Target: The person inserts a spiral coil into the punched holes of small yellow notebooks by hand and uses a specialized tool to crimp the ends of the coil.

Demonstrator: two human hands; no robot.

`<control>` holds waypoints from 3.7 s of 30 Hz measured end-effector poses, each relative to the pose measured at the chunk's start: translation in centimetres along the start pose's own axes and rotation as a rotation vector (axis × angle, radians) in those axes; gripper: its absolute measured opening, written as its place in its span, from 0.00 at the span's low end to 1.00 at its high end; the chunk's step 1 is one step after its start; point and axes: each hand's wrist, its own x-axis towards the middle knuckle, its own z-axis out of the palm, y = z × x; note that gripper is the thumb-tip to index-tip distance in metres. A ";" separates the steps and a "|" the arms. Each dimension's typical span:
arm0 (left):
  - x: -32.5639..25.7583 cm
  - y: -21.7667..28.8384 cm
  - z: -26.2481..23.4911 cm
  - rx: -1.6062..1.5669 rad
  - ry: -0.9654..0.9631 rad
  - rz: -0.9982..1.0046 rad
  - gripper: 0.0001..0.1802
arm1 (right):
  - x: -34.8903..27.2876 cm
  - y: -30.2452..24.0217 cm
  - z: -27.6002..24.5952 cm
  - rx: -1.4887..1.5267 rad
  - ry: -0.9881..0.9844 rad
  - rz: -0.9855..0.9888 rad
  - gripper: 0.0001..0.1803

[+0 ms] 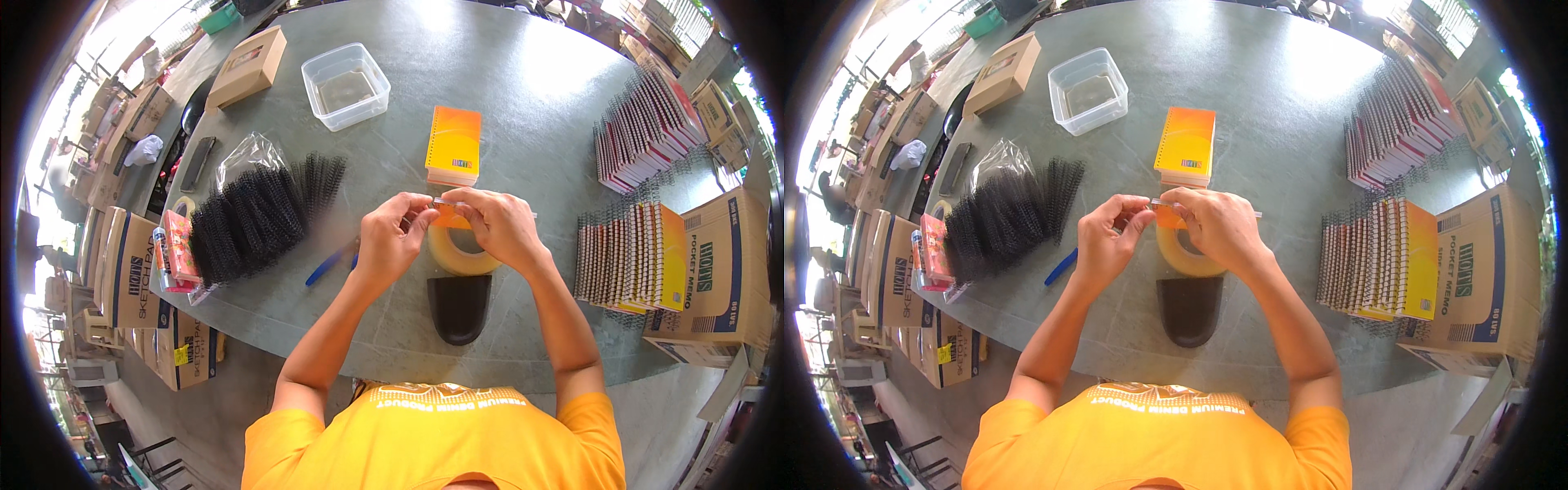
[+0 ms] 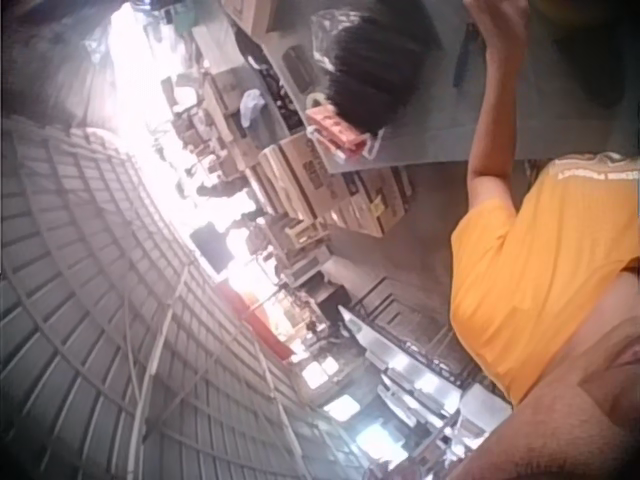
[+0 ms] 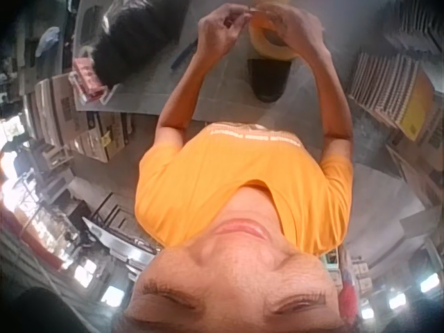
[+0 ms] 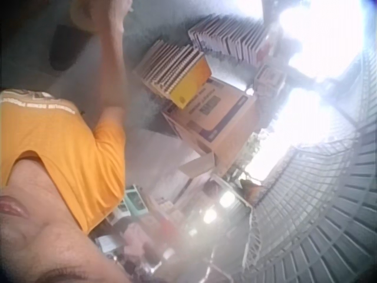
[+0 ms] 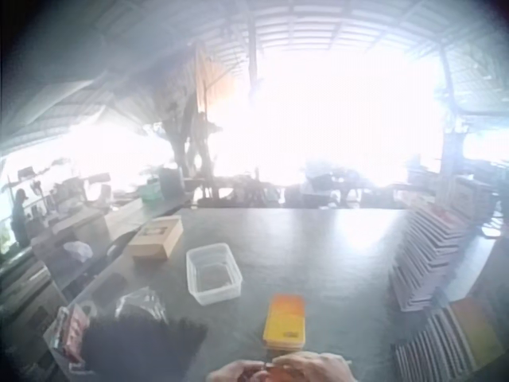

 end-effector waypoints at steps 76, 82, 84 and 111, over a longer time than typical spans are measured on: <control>-7.1 -0.3 3.7 0.294 -0.807 0.036 0.16 | -4.6 5.9 2.7 1.201 0.131 0.158 0.16; -3.0 3.0 3.0 0.483 -0.346 0.577 0.14 | -5.4 5.1 2.4 1.087 0.293 0.073 0.12; -1.2 4.2 3.3 0.491 -0.116 0.710 0.11 | -5.7 4.6 2.2 1.155 0.327 0.061 0.12; 2.3 3.6 7.8 0.393 -0.397 0.658 0.12 | -8.5 6.1 4.6 0.958 0.555 0.318 0.08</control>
